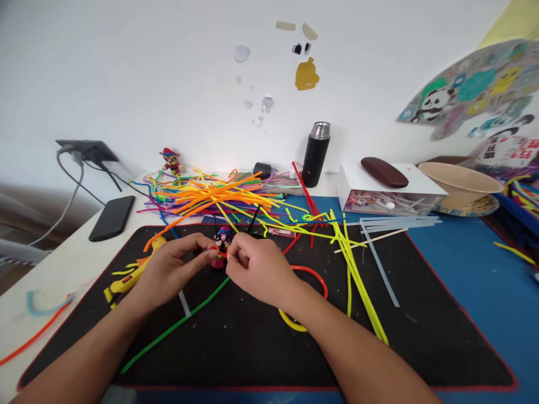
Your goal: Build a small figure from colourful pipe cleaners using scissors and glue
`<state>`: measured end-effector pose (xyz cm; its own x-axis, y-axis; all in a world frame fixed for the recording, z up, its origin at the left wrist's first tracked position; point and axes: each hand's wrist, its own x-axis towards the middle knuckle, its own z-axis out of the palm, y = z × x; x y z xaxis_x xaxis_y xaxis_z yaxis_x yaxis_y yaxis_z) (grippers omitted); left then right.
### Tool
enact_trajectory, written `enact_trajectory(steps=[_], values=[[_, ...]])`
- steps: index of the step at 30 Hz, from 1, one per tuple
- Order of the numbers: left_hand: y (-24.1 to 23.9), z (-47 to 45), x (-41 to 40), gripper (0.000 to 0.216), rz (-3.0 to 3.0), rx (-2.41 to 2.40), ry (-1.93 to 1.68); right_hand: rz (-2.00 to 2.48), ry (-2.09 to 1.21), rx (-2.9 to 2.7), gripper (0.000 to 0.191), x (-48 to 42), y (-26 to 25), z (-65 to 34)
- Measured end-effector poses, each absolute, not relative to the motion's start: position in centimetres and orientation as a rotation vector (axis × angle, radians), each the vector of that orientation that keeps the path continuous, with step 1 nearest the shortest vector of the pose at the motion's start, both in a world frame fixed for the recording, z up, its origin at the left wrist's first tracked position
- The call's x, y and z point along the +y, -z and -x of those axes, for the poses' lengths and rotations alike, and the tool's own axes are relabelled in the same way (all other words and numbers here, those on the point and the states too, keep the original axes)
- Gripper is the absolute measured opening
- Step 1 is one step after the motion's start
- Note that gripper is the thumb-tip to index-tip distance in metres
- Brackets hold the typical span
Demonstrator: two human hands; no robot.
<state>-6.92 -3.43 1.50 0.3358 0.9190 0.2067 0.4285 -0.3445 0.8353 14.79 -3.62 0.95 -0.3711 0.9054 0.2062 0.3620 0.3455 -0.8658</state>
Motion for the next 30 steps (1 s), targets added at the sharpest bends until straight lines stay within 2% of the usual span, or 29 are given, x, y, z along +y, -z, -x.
enact_trajectory(steps=[5,14,22,30], values=[[-1.8,7.56,-2.84,0.011,-2.413,1.063,-0.945,1.133,-0.86,-2.06,0.012,-3.6,-1.0,-14.83],[-1.49,7.49,-2.51,0.009,-2.92,0.848,-0.934,1.171,-0.711,-2.281,0.011,-3.59,-0.84,-14.83],[-1.24,7.33,-3.09,0.005,-2.415,1.117,-1.094,1.13,-0.961,-1.974,0.006,-3.35,-0.37,-14.86],[-1.22,6.73,-3.36,0.017,-2.026,1.225,-1.009,1.074,-1.141,-1.764,0.011,-3.32,-0.62,-14.84]])
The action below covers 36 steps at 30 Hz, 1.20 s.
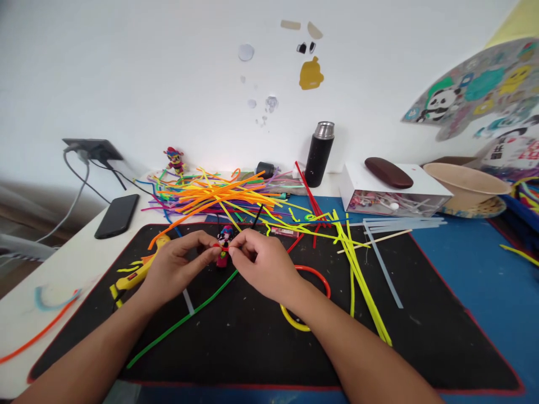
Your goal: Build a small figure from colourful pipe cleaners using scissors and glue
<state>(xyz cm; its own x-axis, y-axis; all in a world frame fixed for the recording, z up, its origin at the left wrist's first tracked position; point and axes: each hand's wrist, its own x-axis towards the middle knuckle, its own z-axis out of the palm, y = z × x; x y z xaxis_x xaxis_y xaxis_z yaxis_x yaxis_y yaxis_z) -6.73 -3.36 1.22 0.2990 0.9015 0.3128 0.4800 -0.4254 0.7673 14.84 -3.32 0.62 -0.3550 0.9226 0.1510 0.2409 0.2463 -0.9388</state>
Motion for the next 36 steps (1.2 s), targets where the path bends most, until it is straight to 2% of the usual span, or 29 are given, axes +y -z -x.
enact_trajectory(steps=[10,17,26,32,36], values=[[-1.4,6.4,-3.6,0.022,-1.985,1.213,-0.979,1.06,-1.346,-1.597,0.01,-3.4,-1.0,-14.7],[-1.2,6.2,-3.8,0.017,-2.039,1.227,-1.012,1.082,-1.303,-1.623,0.009,-3.5,-1.1,-14.7],[-1.4,6.4,-3.6,0.024,-1.901,1.165,-0.945,1.118,-1.183,-1.774,0.008,-3.6,-1.5,-14.8],[-1.7,6.9,-3.3,0.01,-2.283,1.09,-0.987,1.157,-1.048,-1.962,0.013,-3.7,-1.5,-14.8],[-1.6,7.3,-3.0,0.012,-2.543,0.993,-0.915,1.179,-0.918,-2.116,0.015,-3.7,-1.6,-14.8]])
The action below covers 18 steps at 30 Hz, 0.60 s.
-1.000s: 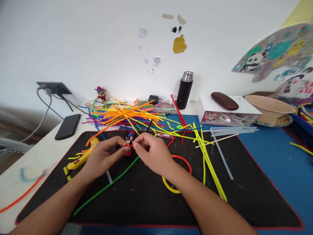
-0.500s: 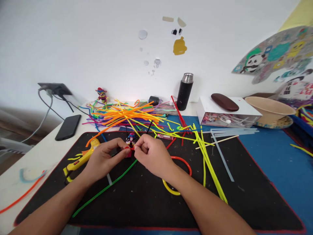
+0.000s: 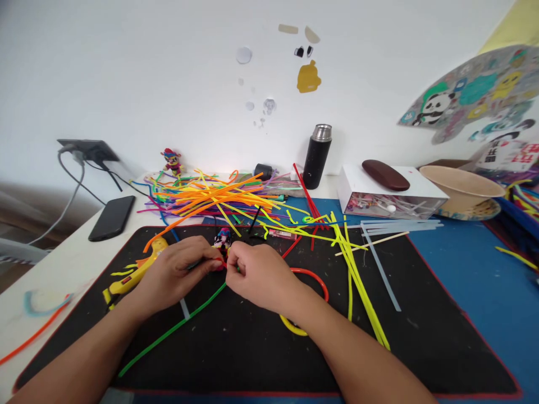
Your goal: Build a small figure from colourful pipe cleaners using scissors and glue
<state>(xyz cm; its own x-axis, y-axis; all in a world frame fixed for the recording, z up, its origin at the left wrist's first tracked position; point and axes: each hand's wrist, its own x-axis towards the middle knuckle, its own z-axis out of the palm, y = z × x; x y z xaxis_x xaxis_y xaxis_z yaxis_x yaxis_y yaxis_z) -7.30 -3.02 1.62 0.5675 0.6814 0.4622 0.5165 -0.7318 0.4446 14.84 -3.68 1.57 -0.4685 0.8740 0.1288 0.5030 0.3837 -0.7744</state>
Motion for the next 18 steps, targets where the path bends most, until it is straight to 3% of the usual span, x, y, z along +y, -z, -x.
enact_trajectory(steps=[7,13,18], values=[[-1.32,7.25,-2.88,0.014,-2.736,0.882,-0.907,1.235,-0.871,-2.205,0.012,-3.65,-1.27,-14.65],[-1.27,7.21,-3.15,0.009,-2.427,1.04,-1.015,1.18,-1.08,-1.959,0.006,-3.34,-0.75,-14.79],[-1.57,6.85,-3.39,0.017,-2.191,1.136,-0.986,1.127,-1.224,-1.79,0.009,-3.23,-1.1,-14.98]])
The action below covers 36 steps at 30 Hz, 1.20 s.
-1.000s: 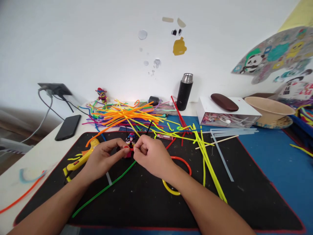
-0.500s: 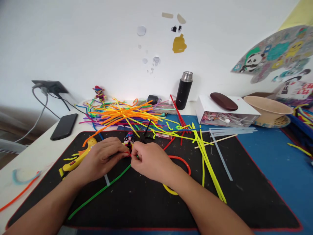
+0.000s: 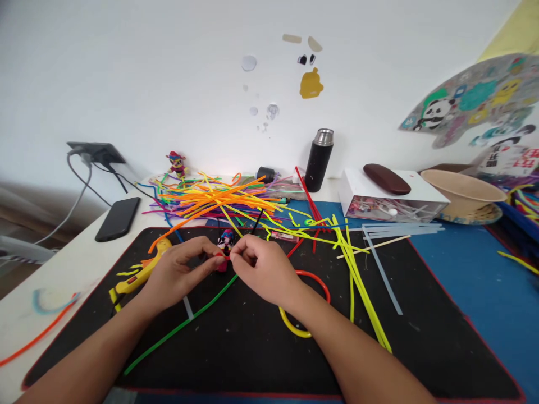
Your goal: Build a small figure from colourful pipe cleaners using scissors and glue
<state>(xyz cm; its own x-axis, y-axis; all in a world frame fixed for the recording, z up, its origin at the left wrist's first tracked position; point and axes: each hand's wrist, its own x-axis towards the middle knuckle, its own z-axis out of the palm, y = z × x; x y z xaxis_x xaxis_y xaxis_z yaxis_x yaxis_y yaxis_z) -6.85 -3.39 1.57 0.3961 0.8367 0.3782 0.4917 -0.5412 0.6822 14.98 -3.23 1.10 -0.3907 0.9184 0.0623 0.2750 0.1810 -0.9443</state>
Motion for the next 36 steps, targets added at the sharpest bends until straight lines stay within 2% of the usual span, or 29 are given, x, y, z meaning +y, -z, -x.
enact_trajectory(steps=[6,13,36], values=[[-1.48,6.34,-3.55,0.022,-2.065,1.169,-0.969,1.087,-1.377,-1.634,0.012,-3.26,-1.24,-14.95],[-1.46,6.42,-3.56,0.026,-1.75,1.228,-1.105,1.092,-1.383,-1.561,0.014,-2.97,-1.21,-15.12],[-0.96,6.33,-3.7,0.023,-1.774,1.228,-1.039,1.062,-1.392,-1.627,0.011,-3.11,-0.48,-14.79]])
